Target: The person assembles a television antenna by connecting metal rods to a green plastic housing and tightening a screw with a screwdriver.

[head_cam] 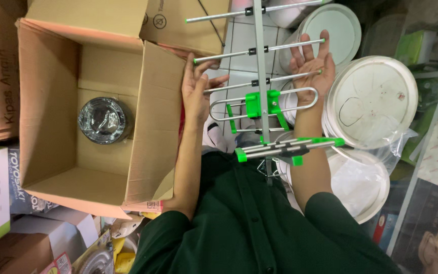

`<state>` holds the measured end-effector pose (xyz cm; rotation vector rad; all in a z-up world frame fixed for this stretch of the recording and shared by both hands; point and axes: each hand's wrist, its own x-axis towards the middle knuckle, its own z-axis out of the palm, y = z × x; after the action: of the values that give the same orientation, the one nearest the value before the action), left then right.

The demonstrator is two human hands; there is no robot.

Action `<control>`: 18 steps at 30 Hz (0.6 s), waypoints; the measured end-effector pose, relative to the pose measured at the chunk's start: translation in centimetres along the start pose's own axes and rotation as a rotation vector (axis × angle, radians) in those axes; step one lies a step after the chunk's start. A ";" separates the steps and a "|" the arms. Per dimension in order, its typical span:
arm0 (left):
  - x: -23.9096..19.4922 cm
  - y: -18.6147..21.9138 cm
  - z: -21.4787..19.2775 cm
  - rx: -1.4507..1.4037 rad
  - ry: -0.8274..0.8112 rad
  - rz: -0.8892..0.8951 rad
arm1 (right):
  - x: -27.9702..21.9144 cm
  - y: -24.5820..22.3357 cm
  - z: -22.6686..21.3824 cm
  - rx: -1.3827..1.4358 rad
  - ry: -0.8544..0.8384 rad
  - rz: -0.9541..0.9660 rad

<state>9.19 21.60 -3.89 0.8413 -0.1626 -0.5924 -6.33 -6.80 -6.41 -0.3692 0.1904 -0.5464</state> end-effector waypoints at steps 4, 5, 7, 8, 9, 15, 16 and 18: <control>0.1 0.2 1.6 -0.003 0.063 -0.043 | -0.1 -1.4 1.5 0.008 -0.075 0.016; 0.0 0.1 2.1 -0.010 0.069 -0.066 | -0.2 -1.9 1.5 0.011 -0.076 0.002; 0.4 -0.1 2.5 -0.038 0.075 -0.102 | -0.2 -2.8 1.3 -0.051 -0.106 -0.019; 0.8 -0.2 2.6 -0.059 0.075 -0.115 | -0.2 -3.4 1.0 -0.083 -0.120 -0.031; 1.1 -0.4 2.7 -0.080 0.076 -0.131 | -0.6 -4.1 0.7 -0.180 -0.125 -0.013; 1.4 -2.8 3.3 -0.077 0.083 -0.146 | -1.5 -7.5 -2.4 -0.370 -0.082 0.045; 1.1 -3.3 3.6 -0.079 0.078 -0.142 | -1.7 -7.9 -2.9 -0.362 -0.061 0.041; 1.5 -4.0 4.4 -0.073 0.059 -0.114 | -0.9 -8.9 -3.5 -0.443 -0.066 0.039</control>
<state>7.17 15.84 -4.11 0.8000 -0.0390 -0.6751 -12.18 -14.37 -6.07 -0.8118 0.2548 -0.4500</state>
